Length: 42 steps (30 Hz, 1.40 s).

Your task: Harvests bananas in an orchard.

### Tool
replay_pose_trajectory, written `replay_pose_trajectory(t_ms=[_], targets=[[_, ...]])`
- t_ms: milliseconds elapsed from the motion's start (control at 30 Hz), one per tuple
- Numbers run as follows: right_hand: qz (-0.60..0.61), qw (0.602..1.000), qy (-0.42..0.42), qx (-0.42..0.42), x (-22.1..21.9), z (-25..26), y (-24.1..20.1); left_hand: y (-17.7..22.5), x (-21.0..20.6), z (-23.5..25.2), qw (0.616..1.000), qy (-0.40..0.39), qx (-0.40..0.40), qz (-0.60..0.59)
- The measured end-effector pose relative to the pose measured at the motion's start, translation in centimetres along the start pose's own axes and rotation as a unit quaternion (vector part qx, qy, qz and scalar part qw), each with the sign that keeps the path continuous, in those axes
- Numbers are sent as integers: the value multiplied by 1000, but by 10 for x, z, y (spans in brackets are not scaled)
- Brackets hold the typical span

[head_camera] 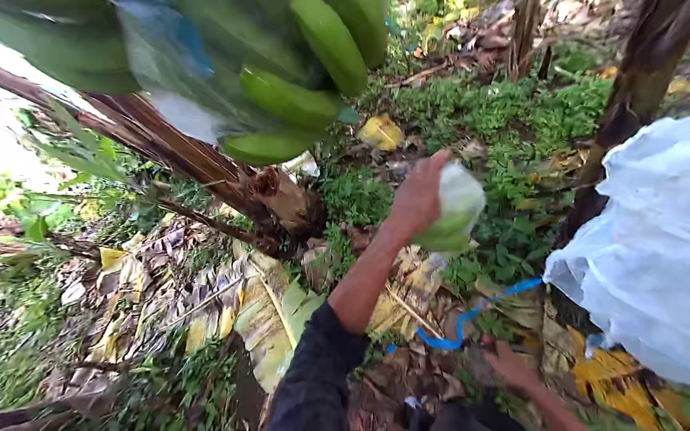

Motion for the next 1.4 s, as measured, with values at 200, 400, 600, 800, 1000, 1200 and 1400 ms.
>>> replay_pose_trajectory(t_ms=[200, 400, 600, 800, 1000, 1200, 1400], targets=[[223, 951, 154, -146, 92, -35, 103, -52, -185, -197, 936, -318, -7, -153], [289, 951, -56, -97, 19, -69, 22, -32, -211, -371, 906, -399, -102, -98], [251, 928, -272, -41, -74, -82, -38, -23, -187, -468, 916, -381, -116, -55], [181, 916, -355, -51, -104, -78, -50, -17, -177, -504, 938, -341, -36, -55], [104, 917, -383, -41, -120, -73, -64, -17, -178, -510, 962, -272, -26, -24], [71, 941, -331, 24, -126, -78, -80, -26, -188, -508, 965, -257, -31, -29], [90, 947, -304, -58, -122, -96, -98, -35, -210, -513, 972, -225, -51, -43]])
Point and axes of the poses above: each hand's wrist, its own z-axis towards the middle knuckle, its own x-axis out of the back of the hand, y = z × x, the point moved 4 cm from there along z, towards the middle knuckle, and after that the axes turned 8 degrees about y, right-handed, at the moved point
